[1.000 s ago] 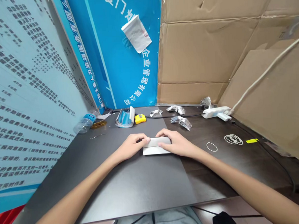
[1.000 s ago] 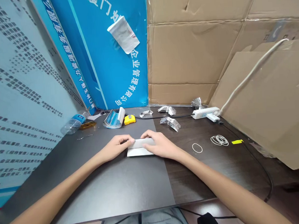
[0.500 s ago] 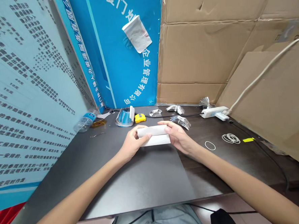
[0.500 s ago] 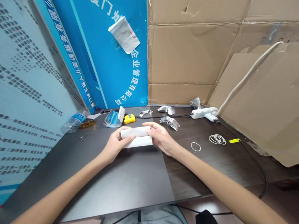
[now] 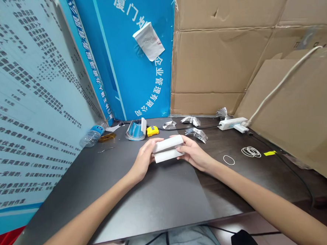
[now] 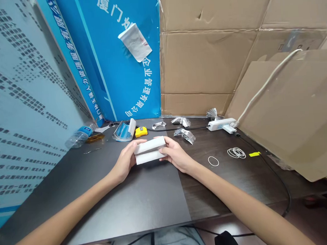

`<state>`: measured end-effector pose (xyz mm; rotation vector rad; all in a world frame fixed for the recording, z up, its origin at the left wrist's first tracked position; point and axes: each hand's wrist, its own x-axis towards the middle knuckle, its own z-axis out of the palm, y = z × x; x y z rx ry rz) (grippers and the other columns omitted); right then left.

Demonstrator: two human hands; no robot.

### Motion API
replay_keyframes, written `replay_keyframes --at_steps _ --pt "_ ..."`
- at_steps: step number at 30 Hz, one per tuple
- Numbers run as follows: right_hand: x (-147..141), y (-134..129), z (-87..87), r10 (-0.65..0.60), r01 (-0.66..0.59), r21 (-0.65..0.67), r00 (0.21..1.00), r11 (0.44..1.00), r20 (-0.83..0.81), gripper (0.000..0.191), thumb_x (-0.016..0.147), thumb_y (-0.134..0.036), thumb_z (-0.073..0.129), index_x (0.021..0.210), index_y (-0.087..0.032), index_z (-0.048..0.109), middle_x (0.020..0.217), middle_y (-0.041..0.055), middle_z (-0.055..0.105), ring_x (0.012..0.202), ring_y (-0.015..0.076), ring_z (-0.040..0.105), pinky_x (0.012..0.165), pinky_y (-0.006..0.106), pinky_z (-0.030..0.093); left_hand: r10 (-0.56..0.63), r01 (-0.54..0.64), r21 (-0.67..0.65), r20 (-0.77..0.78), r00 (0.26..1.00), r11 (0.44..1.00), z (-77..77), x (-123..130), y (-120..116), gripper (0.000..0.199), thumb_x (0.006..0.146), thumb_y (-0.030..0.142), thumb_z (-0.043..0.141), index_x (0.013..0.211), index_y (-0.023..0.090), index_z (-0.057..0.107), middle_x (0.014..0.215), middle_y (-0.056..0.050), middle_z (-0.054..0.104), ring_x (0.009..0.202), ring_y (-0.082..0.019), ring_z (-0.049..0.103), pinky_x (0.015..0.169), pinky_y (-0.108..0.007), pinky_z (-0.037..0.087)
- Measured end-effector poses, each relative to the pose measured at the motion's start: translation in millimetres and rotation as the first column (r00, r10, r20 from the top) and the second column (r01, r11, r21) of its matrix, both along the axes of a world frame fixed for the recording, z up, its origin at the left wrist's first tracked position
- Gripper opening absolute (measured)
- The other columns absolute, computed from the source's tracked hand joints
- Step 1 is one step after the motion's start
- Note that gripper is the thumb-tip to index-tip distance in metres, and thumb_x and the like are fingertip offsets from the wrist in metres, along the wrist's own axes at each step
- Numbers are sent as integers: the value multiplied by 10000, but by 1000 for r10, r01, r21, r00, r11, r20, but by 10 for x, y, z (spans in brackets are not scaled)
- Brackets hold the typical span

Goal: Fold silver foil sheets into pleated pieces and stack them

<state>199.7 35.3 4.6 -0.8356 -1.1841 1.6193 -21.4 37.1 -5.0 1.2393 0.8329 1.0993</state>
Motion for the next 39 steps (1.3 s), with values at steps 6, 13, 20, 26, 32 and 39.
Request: replay_keyframes --at_steps 6,13,20,26,32,39 --pt "21 3 14 -13 13 -25 1000 1000 -21 465 781 -247 681 1246 -246 682 1089 49 666 915 185 611 690 267 562 65 -15 213 -234 970 977 14 -12 -28 457 928 501 680 1301 238 660 1221 -72 696 924 -207 669 707 -254 529" --pt "50 -21 60 82 -89 -89 993 992 -81 492 935 -579 488 1163 -199 703 1086 101 699 904 221 613 718 331 565 297 57 593 -482 824 804 -19 -60 -54 303 985 325 598 1271 265 678 1266 -61 706 965 -199 685 747 -273 540" --pt "16 -46 62 34 -30 -60 998 998 60 326 818 -447 782 1035 -208 738 960 43 670 807 153 601 700 258 529 309 222 673 -574 759 706 37 -65 -117 211 939 354 650 1109 240 700 1323 -108 637 1224 -268 622 1035 -365 488" --pt "15 -31 34 128 -130 -76 991 989 -25 457 914 -613 641 959 -171 751 934 78 689 855 191 621 770 314 533 74 132 455 -407 911 880 128 -74 -82 477 1071 429 394 874 178 748 994 -92 736 1007 -245 682 971 -356 487" --pt "104 -16 46 219 -206 -98 964 974 152 370 816 -500 815 952 -175 701 900 24 675 769 122 581 717 237 459 -27 285 449 -499 866 847 161 -73 -59 222 975 342 622 1017 211 796 1109 -88 713 1028 -224 669 941 -326 499" --pt "153 -13 81 331 -323 -74 898 943 289 443 827 -516 805 1075 -159 722 809 6 614 668 84 490 589 198 372 12 360 484 -610 792 798 89 -79 -54 200 919 267 654 1094 242 748 1097 -66 631 869 -168 602 753 -277 483"
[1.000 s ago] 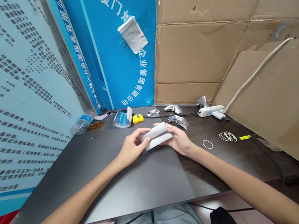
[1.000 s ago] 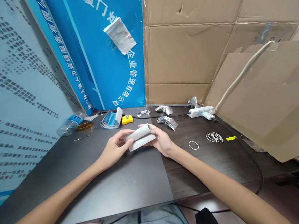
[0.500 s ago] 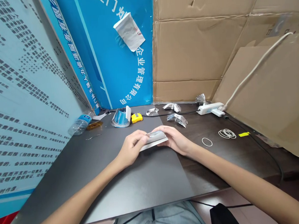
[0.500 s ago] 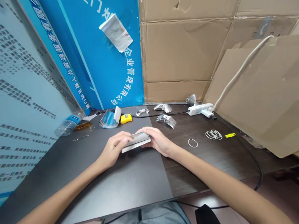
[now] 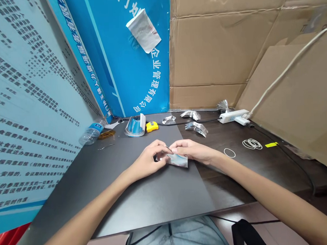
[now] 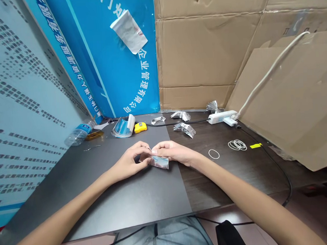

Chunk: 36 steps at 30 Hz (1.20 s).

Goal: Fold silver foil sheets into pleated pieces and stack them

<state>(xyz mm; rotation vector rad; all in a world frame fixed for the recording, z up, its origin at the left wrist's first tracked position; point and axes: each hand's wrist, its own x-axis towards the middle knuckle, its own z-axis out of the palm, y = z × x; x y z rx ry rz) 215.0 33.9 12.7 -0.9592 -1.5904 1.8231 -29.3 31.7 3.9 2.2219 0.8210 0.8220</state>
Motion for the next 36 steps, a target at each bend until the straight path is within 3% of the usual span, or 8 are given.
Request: replay_keyframes --at_steps 3,7,10,13,16,23,31,36 --pt "-1 -3 10 37 -38 28 999 999 16 438 824 -449 816 1131 -150 723 829 17 636 666 83 499 593 197 417 33 -21 -95 123 992 995 -36 21 0 188 942 268 635 1123 229 671 1092 -65 649 946 -179 623 809 -284 493" --pt "-35 -28 20 45 -44 42 999 998 -8 458 803 -381 817 1183 -154 699 1084 94 708 781 131 605 652 251 529 149 -12 -348 370 917 937 -98 70 12 567 902 333 730 1391 269 451 1186 -80 647 1046 -200 650 852 -305 524" --pt "-84 -44 9 6 -5 61 1000 998 -21 465 796 -360 810 1199 -165 683 1147 103 712 790 134 625 658 260 535 243 -62 -450 355 903 891 -111 89 30 718 844 388 802 1449 257 439 1233 -90 652 1027 -192 666 876 -306 519" --pt "-112 -54 -4 -21 22 54 999 998 -28 486 793 -365 808 1217 -175 666 1149 98 708 792 138 627 654 267 532 269 -132 -424 281 922 896 -72 79 40 556 827 439 807 1294 207 611 1177 -83 689 1038 -210 674 894 -308 513" --pt "-91 -63 6 -28 28 50 1000 998 -2 476 811 -394 799 1207 -166 665 1114 99 715 818 152 632 657 266 515 234 -164 -352 169 957 922 -2 47 31 386 853 460 765 1120 188 705 1018 -64 740 906 -210 693 816 -310 528" --pt "-40 -60 11 40 -40 -5 999 999 27 537 811 -378 823 1254 -167 605 999 45 745 878 148 671 797 260 470 140 -127 -314 18 990 941 101 -1 -7 420 750 354 824 1103 207 653 919 -36 742 850 -211 709 767 -307 534" --pt "-94 -61 -117 84 -89 113 996 990 42 511 832 -364 807 1258 -208 574 1056 48 736 781 125 624 676 239 466 206 -199 -238 5 979 951 35 75 -65 386 730 292 806 1057 217 617 844 19 678 765 -162 669 731 -271 511" --pt "-75 -80 -39 122 -129 107 990 986 69 545 847 -398 794 1294 -198 556 1018 41 738 741 108 576 658 228 417 254 -251 -220 -17 967 943 47 89 -95 218 765 276 764 957 203 691 751 21 647 687 -144 598 652 -254 450"
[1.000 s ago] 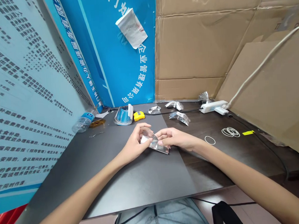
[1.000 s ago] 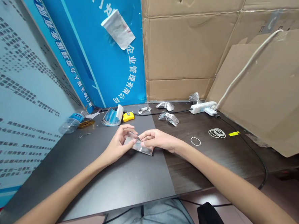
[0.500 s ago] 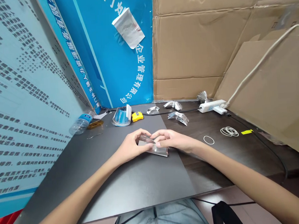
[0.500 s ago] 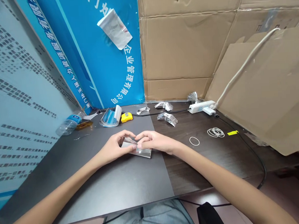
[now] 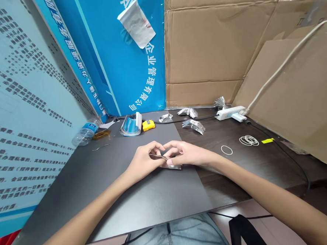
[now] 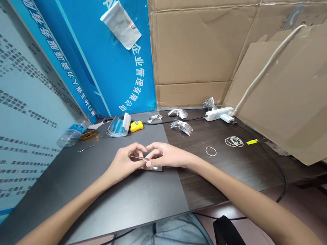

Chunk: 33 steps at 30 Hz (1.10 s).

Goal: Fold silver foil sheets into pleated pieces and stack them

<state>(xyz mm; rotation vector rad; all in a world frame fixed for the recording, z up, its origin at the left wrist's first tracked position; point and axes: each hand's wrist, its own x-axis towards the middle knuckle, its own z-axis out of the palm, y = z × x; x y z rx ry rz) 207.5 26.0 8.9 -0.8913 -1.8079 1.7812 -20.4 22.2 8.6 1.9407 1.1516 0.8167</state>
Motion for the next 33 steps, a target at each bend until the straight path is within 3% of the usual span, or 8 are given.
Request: replay_keyframes --at_steps 4,9,13,16,21,25,28,33 --pt "2 -14 67 -36 35 16 999 999 27 585 840 -403 793 1331 -193 553 1027 49 744 734 108 565 643 228 389 -69 79 -91 104 992 993 8 -22 45 288 796 303 757 1051 197 678 826 3 665 750 -153 625 709 -262 476" --pt "-20 -21 56 -70 69 -40 997 997 -25 628 842 -418 783 1373 -187 540 1071 88 744 769 136 602 662 255 455 -111 152 -215 190 975 965 8 -62 107 461 774 429 829 1116 196 626 880 -5 647 794 -160 633 725 -262 495" --pt "-25 -31 51 -94 93 -31 995 995 -24 600 851 -362 773 1383 -206 544 1098 80 737 751 124 599 659 250 466 -119 178 -244 239 964 953 46 -102 122 439 877 547 711 1112 181 651 919 -26 670 785 -153 615 714 -249 466" --pt "-20 -28 33 -121 120 11 993 993 15 532 863 -312 751 1348 -210 560 1148 83 732 793 127 629 689 252 473 -112 145 -204 168 979 968 74 -114 106 439 943 593 611 1057 177 689 939 -36 701 804 -162 619 729 -252 463" --pt "-16 2 -36 -178 175 114 984 978 20 514 864 -293 751 1326 -212 540 1185 78 740 1056 183 689 936 319 497 -75 78 -168 24 997 983 74 -86 58 438 928 607 627 1003 191 740 961 -42 756 797 -193 685 734 -275 522" --pt "-24 14 -28 -249 246 101 968 964 15 483 873 -305 735 1307 -203 551 1114 73 757 963 175 707 874 308 510 -49 57 -179 52 997 982 40 -94 71 427 906 586 675 1063 200 772 878 -41 770 725 -187 696 667 -262 510" --pt "-33 19 -10 -270 267 118 963 956 8 440 865 -289 732 1270 -200 583 1101 69 762 913 163 703 828 289 508 -55 78 -201 118 991 976 0 -120 113 407 894 549 714 1079 191 770 806 -38 755 699 -176 683 642 -250 489" --pt "-36 35 -23 -303 309 60 948 949 -92 417 827 -261 770 1205 -185 611 1040 61 749 877 152 704 802 278 525 4 89 -245 358 934 965 -95 -123 177 434 841 471 800 1140 170 706 911 -51 756 774 -174 697 758 -283 541"
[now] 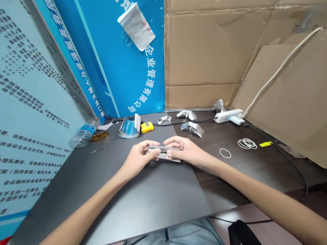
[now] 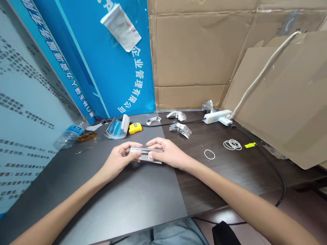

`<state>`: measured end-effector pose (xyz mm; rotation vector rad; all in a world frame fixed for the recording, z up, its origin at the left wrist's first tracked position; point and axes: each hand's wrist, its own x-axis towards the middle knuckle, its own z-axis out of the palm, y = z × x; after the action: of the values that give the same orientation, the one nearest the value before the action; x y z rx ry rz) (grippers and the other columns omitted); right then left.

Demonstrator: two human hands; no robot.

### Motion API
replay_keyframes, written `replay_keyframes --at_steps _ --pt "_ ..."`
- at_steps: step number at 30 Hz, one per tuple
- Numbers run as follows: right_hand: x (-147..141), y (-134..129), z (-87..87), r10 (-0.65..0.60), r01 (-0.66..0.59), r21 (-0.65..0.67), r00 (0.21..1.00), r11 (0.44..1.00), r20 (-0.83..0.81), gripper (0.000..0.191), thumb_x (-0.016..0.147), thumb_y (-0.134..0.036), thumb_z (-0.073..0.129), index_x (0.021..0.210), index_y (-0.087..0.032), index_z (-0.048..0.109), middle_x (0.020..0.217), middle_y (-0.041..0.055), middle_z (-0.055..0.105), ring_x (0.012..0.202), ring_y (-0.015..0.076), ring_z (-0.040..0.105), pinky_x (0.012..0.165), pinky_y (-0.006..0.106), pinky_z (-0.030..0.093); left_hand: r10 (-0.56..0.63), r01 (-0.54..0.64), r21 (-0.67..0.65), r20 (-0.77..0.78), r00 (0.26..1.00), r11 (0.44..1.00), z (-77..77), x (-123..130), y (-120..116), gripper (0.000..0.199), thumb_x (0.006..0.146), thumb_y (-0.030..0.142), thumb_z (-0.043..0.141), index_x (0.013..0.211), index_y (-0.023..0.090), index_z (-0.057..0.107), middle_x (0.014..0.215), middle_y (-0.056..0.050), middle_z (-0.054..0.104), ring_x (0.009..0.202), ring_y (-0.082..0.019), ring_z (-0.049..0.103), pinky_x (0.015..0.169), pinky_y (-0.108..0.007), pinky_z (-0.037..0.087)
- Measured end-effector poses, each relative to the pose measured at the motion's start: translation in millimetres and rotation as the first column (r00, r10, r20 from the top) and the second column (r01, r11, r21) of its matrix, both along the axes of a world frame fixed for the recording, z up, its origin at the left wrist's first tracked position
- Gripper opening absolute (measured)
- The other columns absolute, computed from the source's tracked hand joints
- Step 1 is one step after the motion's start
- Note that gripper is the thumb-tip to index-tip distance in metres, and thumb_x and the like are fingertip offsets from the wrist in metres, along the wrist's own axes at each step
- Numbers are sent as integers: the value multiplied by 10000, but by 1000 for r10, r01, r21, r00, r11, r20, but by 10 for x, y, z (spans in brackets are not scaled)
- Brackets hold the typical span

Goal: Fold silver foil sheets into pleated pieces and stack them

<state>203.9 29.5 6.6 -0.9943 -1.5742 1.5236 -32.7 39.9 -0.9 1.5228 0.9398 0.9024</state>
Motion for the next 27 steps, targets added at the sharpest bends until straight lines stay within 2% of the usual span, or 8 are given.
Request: replay_keyframes --at_steps 4,8,12,16,19,22,24,27 --pt "-20 -17 -4 -56 56 10 998 998 -13 397 805 -260 797 1163 -193 639 1089 60 729 920 151 694 808 267 519 121 -119 -26 103 987 993 -47 72 -32 472 816 455 830 1143 167 649 910 -36 737 819 -163 684 784 -264 524" --pt "-122 -77 -48 -107 102 -41 984 994 -142 410 822 -336 804 1170 -202 631 1030 45 734 866 140 686 811 272 520 230 -226 -45 169 958 973 -41 187 -136 471 835 477 806 1167 176 662 988 -43 727 886 -170 668 824 -263 508" --pt "-236 -119 -138 -106 91 -75 968 993 -227 442 821 -395 818 1169 -209 618 1102 56 725 983 160 697 927 311 531 283 -290 0 219 934 957 -5 255 -211 390 859 480 775 1078 162 720 1054 -72 738 983 -208 669 895 -285 505" --pt "-219 -113 -148 -111 120 83 989 989 -101 457 814 -412 830 1181 -227 628 1269 75 676 1214 203 637 1084 371 487 286 -303 107 150 946 947 54 238 -251 352 889 470 741 1076 173 724 1027 -61 752 955 -203 674 889 -285 503" --pt "-156 -124 -77 -172 174 214 985 961 -27 433 866 -452 778 1228 -259 640 1343 71 644 1295 222 593 1105 398 481 279 -279 242 34 960 929 87 219 -296 283 909 447 719 1026 190 721 991 -33 744 930 -186 662 865 -269 490" --pt "-141 -175 9 -193 180 358 981 916 -2 365 897 -435 751 1208 -261 676 1276 65 671 1209 211 634 1074 384 498 294 -236 378 -103 950 895 94 226 -358 221 921 409 696 956 192 717 901 -4 717 840 -158 632 805 -250 474" --pt "-162 -218 49 -194 173 440 981 881 4 267 912 -405 736 1124 -243 716 1167 65 695 1112 200 659 1025 367 514 310 -211 440 -169 936 873 94 241 -398 186 927 376 678 938 195 719 801 18 679 751 -140 600 744 -241 460" --pt "-196 -264 84 -196 185 453 980 872 -24 178 928 -391 717 995 -227 739 1053 56 695 1013 185 666 954 342 522 318 -179 504 -205 926 845 109 262 -439 144 923 340 681 961 210 732 798 23 690 733 -137 609 750 -241 468"
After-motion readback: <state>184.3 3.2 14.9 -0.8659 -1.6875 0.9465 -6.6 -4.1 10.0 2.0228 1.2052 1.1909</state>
